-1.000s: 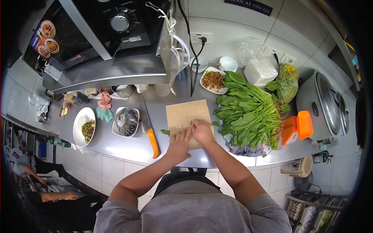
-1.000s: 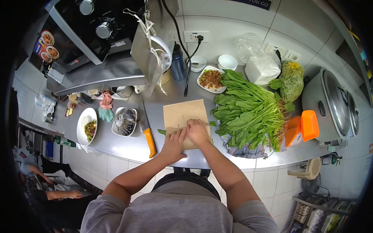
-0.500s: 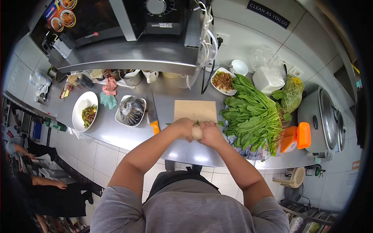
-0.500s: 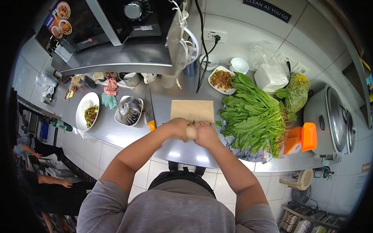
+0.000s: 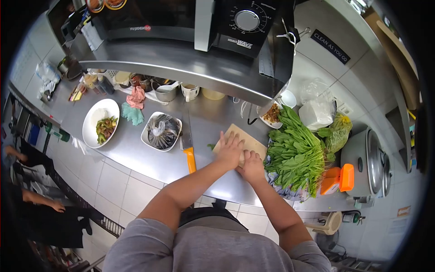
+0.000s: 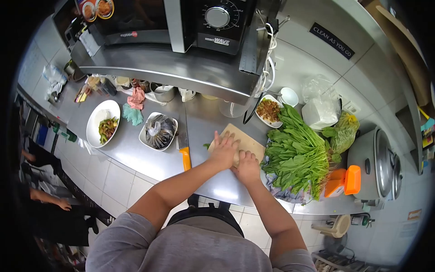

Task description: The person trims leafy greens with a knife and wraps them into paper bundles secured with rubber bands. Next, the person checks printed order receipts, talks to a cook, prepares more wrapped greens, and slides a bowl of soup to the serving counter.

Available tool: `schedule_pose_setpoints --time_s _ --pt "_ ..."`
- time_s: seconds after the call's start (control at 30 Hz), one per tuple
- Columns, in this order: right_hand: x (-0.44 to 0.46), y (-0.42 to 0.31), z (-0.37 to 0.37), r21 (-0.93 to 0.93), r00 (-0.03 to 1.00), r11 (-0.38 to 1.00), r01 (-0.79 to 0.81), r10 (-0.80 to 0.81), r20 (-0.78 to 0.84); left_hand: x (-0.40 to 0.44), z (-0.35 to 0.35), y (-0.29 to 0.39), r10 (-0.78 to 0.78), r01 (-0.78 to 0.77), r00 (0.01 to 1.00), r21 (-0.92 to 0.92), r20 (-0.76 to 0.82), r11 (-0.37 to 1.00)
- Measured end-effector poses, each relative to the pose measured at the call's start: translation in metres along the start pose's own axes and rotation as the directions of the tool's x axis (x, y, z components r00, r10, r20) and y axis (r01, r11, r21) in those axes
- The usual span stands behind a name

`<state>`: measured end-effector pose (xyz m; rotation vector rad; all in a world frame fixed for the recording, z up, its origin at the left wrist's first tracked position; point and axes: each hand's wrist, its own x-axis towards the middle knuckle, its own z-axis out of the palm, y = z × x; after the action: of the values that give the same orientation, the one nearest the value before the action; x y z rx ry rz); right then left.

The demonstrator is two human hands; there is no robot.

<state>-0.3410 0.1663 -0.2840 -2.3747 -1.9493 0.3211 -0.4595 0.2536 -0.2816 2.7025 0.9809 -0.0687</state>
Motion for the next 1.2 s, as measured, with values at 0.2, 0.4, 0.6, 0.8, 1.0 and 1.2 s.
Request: schedule_pose_setpoints --time_s 0.2,0.4,0.6,0.8,1.0,1.2 --pt "0.002 0.015 0.000 0.191 0.995 0.982 -0.003 0.022 -0.097 -0.048 0.081 0.034 -0.634 0.058 0.738 -0.958 0.231 -0.282" --pt "-0.019 0.029 0.017 0.586 0.989 0.803 -0.105 0.149 -0.027 -0.039 0.032 0.076 -0.352 -0.067 0.884 -0.660 0.309 -0.748" --pt "-0.033 0.015 -0.029 0.946 0.984 0.295 -0.134 -0.076 0.163 -0.072 0.003 0.083 -0.333 -0.150 0.936 -0.728 0.114 -0.669" --pt "-0.047 -0.061 -0.054 0.980 0.929 0.196 -0.041 -0.354 0.109 -0.145 -0.017 0.052 -0.351 -0.279 0.936 -0.632 -0.011 -0.723" --pt "-0.094 -0.212 -0.069 0.572 0.774 0.709 0.412 -0.604 0.192 -0.289 0.003 -0.007 -0.619 -0.475 0.785 -0.608 0.035 -0.636" --pt "-0.138 -0.385 -0.028 0.266 0.538 0.566 0.781 -0.825 0.175 -0.458 0.035 -0.084 -0.814 -0.673 0.580 -0.548 0.026 -0.497"
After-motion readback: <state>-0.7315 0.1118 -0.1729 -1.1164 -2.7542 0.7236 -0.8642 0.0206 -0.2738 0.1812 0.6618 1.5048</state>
